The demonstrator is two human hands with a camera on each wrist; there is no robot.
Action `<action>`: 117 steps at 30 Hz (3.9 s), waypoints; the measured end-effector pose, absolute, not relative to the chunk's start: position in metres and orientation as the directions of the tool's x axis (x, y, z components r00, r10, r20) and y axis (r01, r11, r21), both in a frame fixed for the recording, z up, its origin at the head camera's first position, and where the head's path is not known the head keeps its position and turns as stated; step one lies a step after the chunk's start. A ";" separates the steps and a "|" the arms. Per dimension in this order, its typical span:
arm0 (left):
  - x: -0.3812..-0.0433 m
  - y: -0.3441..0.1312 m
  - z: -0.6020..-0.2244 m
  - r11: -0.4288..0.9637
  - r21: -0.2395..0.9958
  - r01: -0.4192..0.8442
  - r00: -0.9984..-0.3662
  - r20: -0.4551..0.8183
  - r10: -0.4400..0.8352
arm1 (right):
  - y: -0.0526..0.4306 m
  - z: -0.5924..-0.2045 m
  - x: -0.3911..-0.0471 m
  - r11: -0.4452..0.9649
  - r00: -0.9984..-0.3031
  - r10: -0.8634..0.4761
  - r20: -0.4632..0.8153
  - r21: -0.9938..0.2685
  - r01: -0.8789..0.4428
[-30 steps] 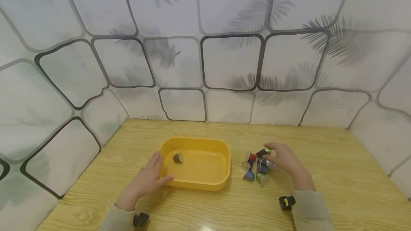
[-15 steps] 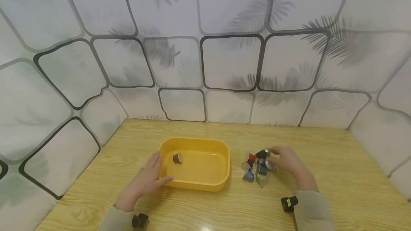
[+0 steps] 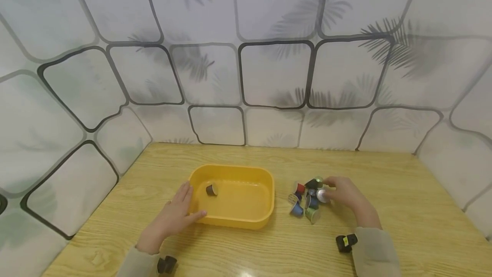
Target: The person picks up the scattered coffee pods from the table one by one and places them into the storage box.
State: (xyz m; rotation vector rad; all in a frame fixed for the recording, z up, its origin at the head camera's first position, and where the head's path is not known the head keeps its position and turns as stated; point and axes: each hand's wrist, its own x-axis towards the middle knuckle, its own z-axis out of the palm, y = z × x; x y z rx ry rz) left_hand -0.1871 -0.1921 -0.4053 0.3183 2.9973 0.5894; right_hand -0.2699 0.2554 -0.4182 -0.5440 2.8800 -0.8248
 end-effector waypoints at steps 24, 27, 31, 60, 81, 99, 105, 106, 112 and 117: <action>-0.186 -0.191 -0.403 0.903 0.384 0.193 -0.975 -0.024 0.219 | 0.255 -0.421 -0.272 0.773 -0.907 -0.419 -0.044 -0.541 -0.331; -0.186 -0.192 -0.404 0.904 0.379 0.196 -0.975 -0.019 0.220 | 0.254 -0.421 -0.271 0.772 -0.908 -0.416 -0.052 -0.547 -0.323; -0.186 -0.192 -0.404 0.903 0.382 0.195 -0.975 -0.022 0.220 | 0.253 -0.421 -0.271 0.768 -0.909 -0.413 -0.058 -0.559 -0.314; -0.189 -0.191 -0.408 0.909 0.369 0.193 -0.976 -0.021 0.215 | 0.252 -0.408 -0.268 0.739 -0.901 -0.433 0.035 -0.558 -0.377; -0.186 -0.190 -0.404 0.909 0.371 0.190 -0.977 -0.022 0.213 | 0.235 -0.383 -0.255 0.740 -0.890 -0.438 0.127 -0.512 -0.437; -0.183 -0.190 -0.401 0.899 0.395 0.191 -0.976 -0.023 0.217 | 0.193 -0.374 -0.245 0.696 -0.836 -0.519 0.180 -0.478 -0.535; -0.184 -0.191 -0.402 0.900 0.391 0.193 -0.976 -0.020 0.218 | 0.175 -0.366 -0.237 0.671 -0.793 -0.567 0.222 -0.434 -0.601; -0.184 -0.191 -0.402 0.900 0.391 0.192 -0.976 -0.021 0.218 | 0.172 -0.365 -0.236 0.667 -0.787 -0.574 0.225 -0.428 -0.609; -0.186 -0.192 -0.404 0.902 0.386 0.196 -0.975 -0.022 0.221 | 0.157 -0.365 -0.235 0.639 -0.765 -0.608 0.213 -0.440 -0.631; -0.186 -0.192 -0.404 0.904 0.382 0.192 -0.976 -0.022 0.217 | 0.143 -0.367 -0.237 0.604 -0.729 -0.645 0.230 -0.430 -0.671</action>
